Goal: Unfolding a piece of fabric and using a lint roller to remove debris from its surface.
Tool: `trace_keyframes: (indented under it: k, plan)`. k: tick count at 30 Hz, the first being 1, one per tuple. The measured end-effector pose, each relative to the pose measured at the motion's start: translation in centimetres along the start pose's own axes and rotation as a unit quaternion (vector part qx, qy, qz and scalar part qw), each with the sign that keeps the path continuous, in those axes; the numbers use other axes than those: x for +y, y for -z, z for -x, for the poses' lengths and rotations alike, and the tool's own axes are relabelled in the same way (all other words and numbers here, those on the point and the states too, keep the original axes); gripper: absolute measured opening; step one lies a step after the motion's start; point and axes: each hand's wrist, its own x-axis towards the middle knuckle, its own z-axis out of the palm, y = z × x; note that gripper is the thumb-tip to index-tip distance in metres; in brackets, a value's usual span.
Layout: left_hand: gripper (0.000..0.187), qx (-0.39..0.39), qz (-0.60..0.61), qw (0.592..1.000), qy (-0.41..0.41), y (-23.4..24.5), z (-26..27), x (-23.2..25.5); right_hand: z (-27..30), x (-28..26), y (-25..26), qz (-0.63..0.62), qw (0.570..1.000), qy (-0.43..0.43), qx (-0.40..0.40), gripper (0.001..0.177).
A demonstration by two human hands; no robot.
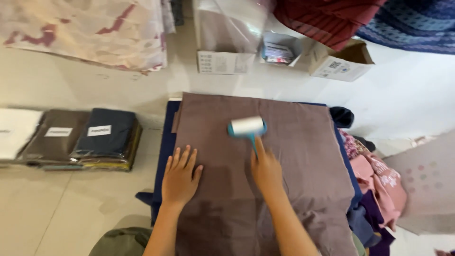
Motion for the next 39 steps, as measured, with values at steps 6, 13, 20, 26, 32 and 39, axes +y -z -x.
trace_keyframes:
  k: [6, 13, 20, 26, 32, 39]
  plan:
    - [0.063, -0.082, -0.007, 0.996, 0.036, -0.3, -0.4, -0.3, 18.3, 0.8, 9.8, 0.146, 0.983, -0.1, 0.042, 0.054]
    - [0.063, -0.058, -0.006, 0.998, 0.033, 0.1, -0.2, 0.0, 13.0, 4.9, 9.5, 0.158, 0.982, -0.107, -0.01, 0.062]
    - [0.061, -0.09, -0.036, 0.993, 0.071, 1.8, -0.4, 1.2, -6.6, 6.0, -1.1, 0.092, 0.991, -0.014, 0.096, 0.046]
    - [0.061, -0.041, -0.008, 0.999, 0.025, 0.5, 0.1, 0.1, -9.1, 6.8, -1.2, 0.009, 0.994, -0.097, -0.051, 0.06]
    - [0.062, -0.011, -0.035, 0.999, 0.008, -0.5, 0.0, -0.9, 11.1, 6.8, 7.4, 0.089, 0.993, -0.069, 0.037, 0.06]
    - [0.063, -0.061, -0.028, 0.997, 0.037, 0.3, -0.1, -0.1, 19.0, 6.7, 14.3, 0.191, 0.952, -0.228, -0.07, 0.066]
